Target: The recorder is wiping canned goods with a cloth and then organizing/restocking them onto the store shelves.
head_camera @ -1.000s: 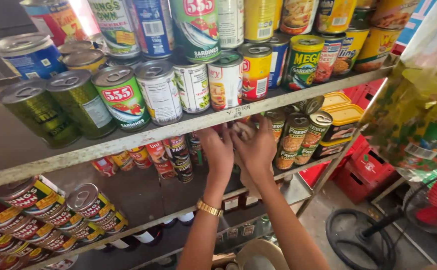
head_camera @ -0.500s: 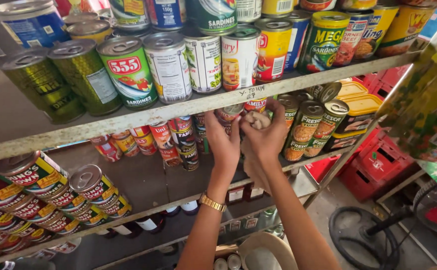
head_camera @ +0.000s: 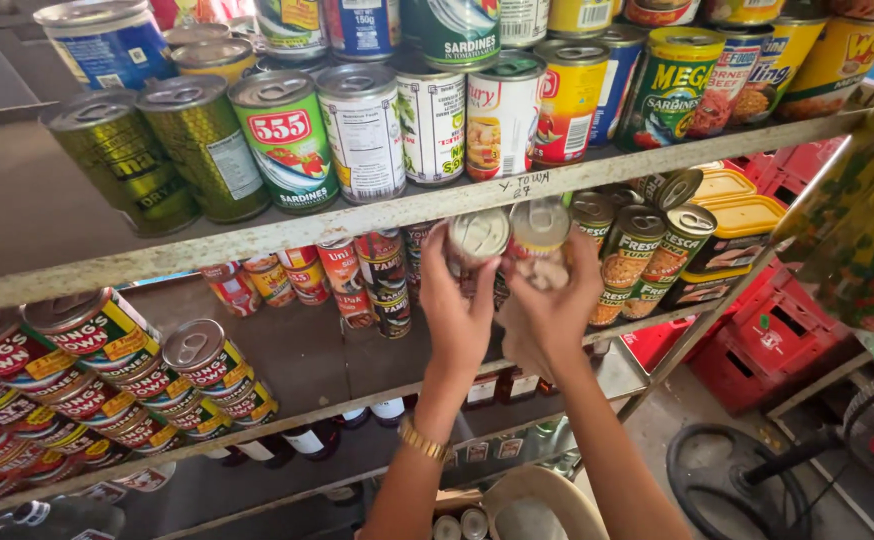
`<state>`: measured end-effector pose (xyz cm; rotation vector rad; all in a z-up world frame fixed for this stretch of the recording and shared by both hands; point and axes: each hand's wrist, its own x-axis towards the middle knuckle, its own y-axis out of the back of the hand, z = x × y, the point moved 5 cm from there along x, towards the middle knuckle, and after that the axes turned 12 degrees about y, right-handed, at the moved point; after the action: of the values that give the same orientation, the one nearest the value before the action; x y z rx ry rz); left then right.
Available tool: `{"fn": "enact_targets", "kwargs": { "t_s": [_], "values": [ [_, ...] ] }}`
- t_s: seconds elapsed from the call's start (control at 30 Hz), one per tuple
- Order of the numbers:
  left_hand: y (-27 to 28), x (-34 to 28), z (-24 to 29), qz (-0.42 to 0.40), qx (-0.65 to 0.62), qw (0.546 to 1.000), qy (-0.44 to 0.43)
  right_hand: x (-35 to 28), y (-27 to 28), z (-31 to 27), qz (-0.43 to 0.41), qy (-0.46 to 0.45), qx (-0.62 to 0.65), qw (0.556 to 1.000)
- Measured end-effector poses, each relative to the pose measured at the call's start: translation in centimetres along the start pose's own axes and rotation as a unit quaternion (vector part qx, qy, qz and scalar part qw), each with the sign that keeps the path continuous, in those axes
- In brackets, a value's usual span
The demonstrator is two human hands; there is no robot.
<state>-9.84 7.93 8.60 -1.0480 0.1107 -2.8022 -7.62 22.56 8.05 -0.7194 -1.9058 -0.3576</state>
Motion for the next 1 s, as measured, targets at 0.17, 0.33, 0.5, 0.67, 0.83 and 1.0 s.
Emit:
{"fn": "enact_targets", "kwargs": {
  "t_s": [0.17,0.33,0.5,0.67,0.83,1.0],
  "values": [
    [4.2,-3.1,-2.2,0.043,0.054,0.998,-0.002,-3.9,-0.1,-2.2,-0.071,-0.018,-0.023,0.997],
    [8.1,-6.5,-7.4,0.021,0.002,0.996,0.087,-9.6,-2.3,-0.8,-0.162,-0.107,-0.042,0.98],
    [10.3,-8.3,-10.0,0.031,0.187,0.972,0.137,-12.0,-4.2,-0.5,-0.197,-0.143,-0.117,0.963],
    [10.7,-8.1,-11.3,0.046,0.203,0.97,0.126,-12.3,-5.5,-0.2,-0.226,-0.189,-0.12,0.948],
    [10.4,-8.4,-7.7,0.062,0.234,0.967,0.079,-12.0,-4.2,0.2,-0.268,-0.195,-0.148,0.932],
    [4.9,-8.6,-2.7,0.003,0.237,0.972,0.011,-8.5,0.8,2.3,-0.152,-0.12,-0.163,0.967]
  ]
}}
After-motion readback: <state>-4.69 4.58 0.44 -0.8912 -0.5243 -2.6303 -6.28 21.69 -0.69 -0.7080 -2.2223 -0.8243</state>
